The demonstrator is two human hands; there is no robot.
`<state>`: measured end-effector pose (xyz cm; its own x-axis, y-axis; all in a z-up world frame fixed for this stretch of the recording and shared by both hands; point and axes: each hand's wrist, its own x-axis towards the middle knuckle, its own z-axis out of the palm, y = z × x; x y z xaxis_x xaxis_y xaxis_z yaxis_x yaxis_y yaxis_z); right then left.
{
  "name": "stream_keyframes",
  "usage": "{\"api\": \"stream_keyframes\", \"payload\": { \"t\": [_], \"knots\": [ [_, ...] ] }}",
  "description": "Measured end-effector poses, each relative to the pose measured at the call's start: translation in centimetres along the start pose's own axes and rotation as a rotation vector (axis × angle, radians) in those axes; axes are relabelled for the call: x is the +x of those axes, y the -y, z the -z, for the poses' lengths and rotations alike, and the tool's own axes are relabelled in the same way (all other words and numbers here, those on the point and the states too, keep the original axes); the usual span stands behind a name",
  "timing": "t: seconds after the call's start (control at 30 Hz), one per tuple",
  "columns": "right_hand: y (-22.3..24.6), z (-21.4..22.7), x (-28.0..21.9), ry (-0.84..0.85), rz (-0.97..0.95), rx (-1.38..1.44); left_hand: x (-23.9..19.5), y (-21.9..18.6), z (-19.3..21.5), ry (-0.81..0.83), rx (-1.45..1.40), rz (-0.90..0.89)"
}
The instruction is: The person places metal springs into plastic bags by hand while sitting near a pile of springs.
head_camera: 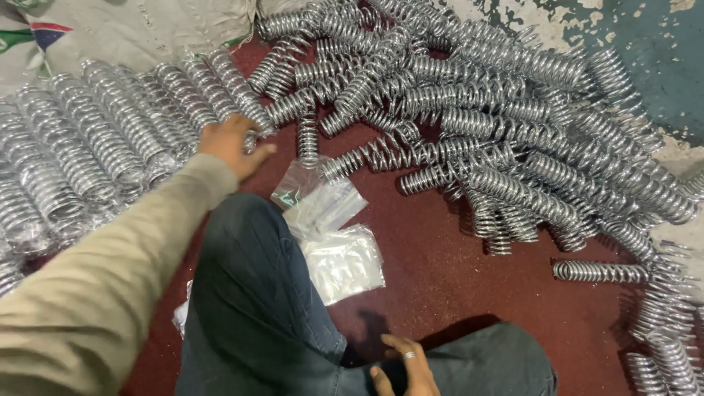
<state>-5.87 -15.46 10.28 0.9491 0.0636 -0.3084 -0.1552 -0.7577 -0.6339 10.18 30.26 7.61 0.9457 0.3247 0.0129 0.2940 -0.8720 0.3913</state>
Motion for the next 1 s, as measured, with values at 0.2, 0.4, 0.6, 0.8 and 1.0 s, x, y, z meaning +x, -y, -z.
{"api": "stream_keyframes", "payload": {
  "t": [0.2,0.4,0.6,0.8,1.0],
  "knots": [
    [-2.3,-0.9,0.2,0.109,0.341,-0.202,4.5,-12.2,-10.4,0.390,0.293,-0.150],
    [-2.8,0.3,1.8,0.122,0.331,0.433,2.6,-10.6,-11.5,0.191,0.160,-0.247],
    [9.1,1.2,8.9,-0.006,-0.244,1.305,-8.0,-13.3,-8.1,0.029,-0.397,-0.570],
    [8.3,-0.5,10.5,-0.512,0.142,1.488,-7.6,-12.5,-2.3,0.072,-0.198,-0.361],
    [2.1,-2.4,10.5,-0.197,0.215,0.662,-4.4,-8.2,-3.1,0.586,0.422,0.090]
  ]
}}
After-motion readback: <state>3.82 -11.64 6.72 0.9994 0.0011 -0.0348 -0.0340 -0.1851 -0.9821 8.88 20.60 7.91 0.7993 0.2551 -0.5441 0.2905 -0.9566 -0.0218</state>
